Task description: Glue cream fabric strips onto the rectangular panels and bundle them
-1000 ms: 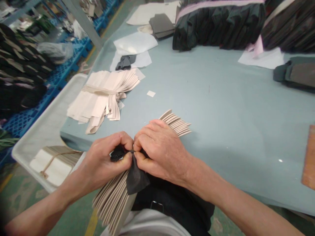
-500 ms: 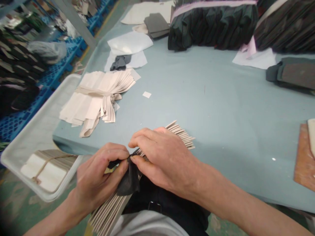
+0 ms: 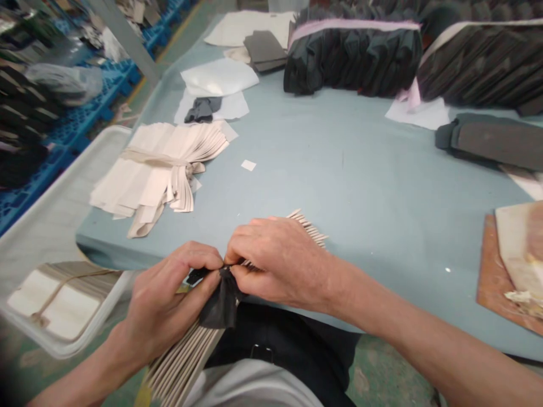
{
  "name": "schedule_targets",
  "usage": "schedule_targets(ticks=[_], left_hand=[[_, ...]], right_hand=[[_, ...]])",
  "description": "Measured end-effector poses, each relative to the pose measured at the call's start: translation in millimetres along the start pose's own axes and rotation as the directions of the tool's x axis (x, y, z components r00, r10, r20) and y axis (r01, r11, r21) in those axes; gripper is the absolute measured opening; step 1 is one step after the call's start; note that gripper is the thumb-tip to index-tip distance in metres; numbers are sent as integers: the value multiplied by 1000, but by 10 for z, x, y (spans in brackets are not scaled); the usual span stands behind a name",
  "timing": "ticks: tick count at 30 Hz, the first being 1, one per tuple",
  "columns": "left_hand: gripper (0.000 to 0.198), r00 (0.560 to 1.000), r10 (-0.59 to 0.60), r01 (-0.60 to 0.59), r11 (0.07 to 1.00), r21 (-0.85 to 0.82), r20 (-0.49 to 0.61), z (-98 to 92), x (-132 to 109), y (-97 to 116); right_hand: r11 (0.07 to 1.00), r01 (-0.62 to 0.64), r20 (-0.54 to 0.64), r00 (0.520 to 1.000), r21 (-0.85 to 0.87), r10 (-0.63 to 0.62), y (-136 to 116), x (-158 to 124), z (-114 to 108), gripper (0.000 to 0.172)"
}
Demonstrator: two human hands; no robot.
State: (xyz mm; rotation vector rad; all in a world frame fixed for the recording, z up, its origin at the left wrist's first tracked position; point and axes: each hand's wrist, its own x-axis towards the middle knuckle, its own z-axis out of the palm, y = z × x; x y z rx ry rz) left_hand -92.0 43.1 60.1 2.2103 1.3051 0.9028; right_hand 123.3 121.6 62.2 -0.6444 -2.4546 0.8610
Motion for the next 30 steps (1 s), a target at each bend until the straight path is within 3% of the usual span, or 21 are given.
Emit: schedule_targets(ticks=[11, 18, 22, 26, 30], left_hand=[[20, 995, -57, 62, 996, -64, 82, -9, -33, -49], [19, 996, -72, 75, 995, -61, 47, -1, -48, -49], [13, 999, -31, 33, 997, -67, 34, 23, -34, -25], [13, 1000, -1, 1, 1000, -24, 9, 38, -12, -5], [18, 998, 12, -16, 998, 61, 53, 11, 6, 2]], right_hand=[[997, 54, -153, 986, -56, -62, 25, -21, 119, 18], [999, 39, 39, 998, -10, -39, -4, 41, -9, 8], [997, 30, 111, 993, 71, -38, 31, 16, -62, 16], [991, 44, 85, 995, 128, -55, 73, -14, -49, 20], [977, 88, 41, 994, 194, -98, 93, -26, -25, 21]])
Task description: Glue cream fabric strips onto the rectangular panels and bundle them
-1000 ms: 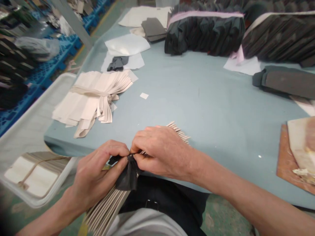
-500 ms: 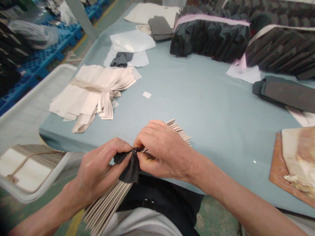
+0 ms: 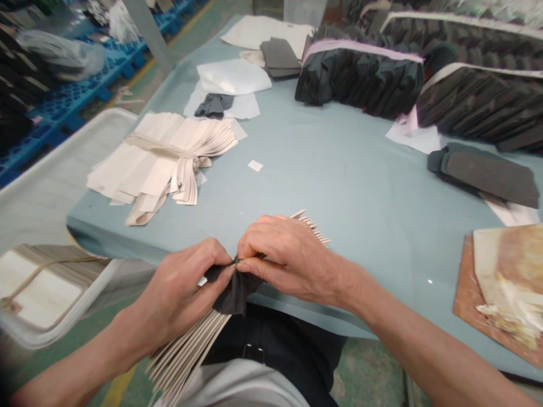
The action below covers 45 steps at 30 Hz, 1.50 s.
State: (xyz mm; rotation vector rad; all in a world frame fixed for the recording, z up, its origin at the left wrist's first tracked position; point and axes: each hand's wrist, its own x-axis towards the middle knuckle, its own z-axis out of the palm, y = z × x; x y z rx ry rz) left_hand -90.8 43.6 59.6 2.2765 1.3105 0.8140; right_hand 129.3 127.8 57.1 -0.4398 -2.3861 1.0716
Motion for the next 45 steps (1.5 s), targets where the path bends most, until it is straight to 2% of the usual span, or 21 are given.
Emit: schedule_targets(ticks=[4, 13, 25, 28, 31, 36, 41, 45], left_hand=[[24, 998, 11, -15, 998, 62, 62, -31, 11, -11], [29, 988, 5, -1, 1000, -28, 157, -50, 41, -124], [29, 940, 20, 36, 987, -159, 342, -134, 48, -210], [29, 935, 26, 42, 983, -181, 354, -137, 53, -230], [29, 943, 58, -5, 987, -159, 329, -147, 44, -228], [24, 928, 178, -175, 984, -40, 326, -186, 30, -176], [21, 883, 222, -308, 939, 154, 413, -197, 52, -81], [19, 846, 259, -392, 895, 214, 465, -169, 35, -15]], right_hand=[[1000, 7, 21, 1000, 5, -7, -8, 2, -16, 22], [1000, 21, 76, 997, 9, -22, -6, 23, -64, 20], [999, -2, 125, 992, 39, -3, -1, -10, -106, 13], [998, 1, 125, 992, 57, -8, -10, -7, -120, 14], [999, 3, 122, 993, 40, -8, -8, -1, -115, 14], [1000, -7, 101, 995, -11, 8, -13, 23, -74, 17], [995, -82, 48, 995, -61, 85, -43, 42, -28, 21], [986, -154, 45, 987, -69, 157, -88, 35, -15, 23]])
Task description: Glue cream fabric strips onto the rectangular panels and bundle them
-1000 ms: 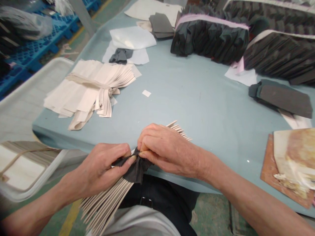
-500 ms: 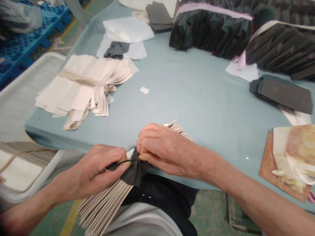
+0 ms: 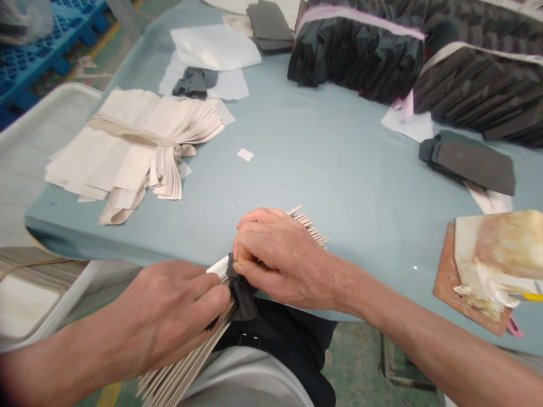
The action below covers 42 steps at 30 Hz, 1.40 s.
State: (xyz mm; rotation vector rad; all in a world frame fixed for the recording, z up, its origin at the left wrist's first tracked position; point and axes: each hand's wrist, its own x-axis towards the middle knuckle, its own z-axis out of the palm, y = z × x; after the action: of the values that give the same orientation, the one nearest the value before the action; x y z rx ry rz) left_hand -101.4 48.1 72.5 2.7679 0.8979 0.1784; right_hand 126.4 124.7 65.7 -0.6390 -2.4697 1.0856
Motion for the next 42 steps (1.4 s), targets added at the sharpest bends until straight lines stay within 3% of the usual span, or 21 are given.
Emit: schedule_targets(ticks=[9, 14, 21, 25, 29, 32, 34, 39, 42], left_hand=[[23, 998, 64, -64, 995, 77, 1, 24, 66, 174], [20, 992, -94, 100, 993, 70, -89, 48, 26, 200], [19, 978, -172, 185, 976, 112, -114, 6, -13, 131], [24, 955, -274, 275, 961, -7, -111, 4, -86, -11], [28, 912, -402, 378, 900, -216, -82, -89, -113, -127], [16, 815, -573, 485, 755, -441, -85, -196, -30, -117], [13, 752, -652, 490, 650, -581, -95, -210, 63, -69], [7, 730, -679, 507, 470, -722, 71, -10, 273, 41], [5, 659, -743, 570, 393, -722, 115, 48, 339, 77]], right_hand=[[998, -19, -47, 999, -64, 16, -54, -80, 138, 23], [989, 27, -96, 994, -147, -41, -12, -49, 209, 23], [962, 88, -199, 969, -260, -143, 48, 4, 251, 23], [955, 88, -254, 953, -283, -163, 30, -41, 245, 21], [954, 80, -256, 954, -290, -158, 22, -92, 272, 21], [964, 101, -249, 955, -244, -163, 42, -84, 272, 20], [972, 101, -216, 965, -213, -147, 52, -64, 244, 19], [991, 98, -158, 981, -86, -111, 45, -39, 157, 25], [994, 93, -166, 981, -52, -100, 25, -40, 149, 23]])
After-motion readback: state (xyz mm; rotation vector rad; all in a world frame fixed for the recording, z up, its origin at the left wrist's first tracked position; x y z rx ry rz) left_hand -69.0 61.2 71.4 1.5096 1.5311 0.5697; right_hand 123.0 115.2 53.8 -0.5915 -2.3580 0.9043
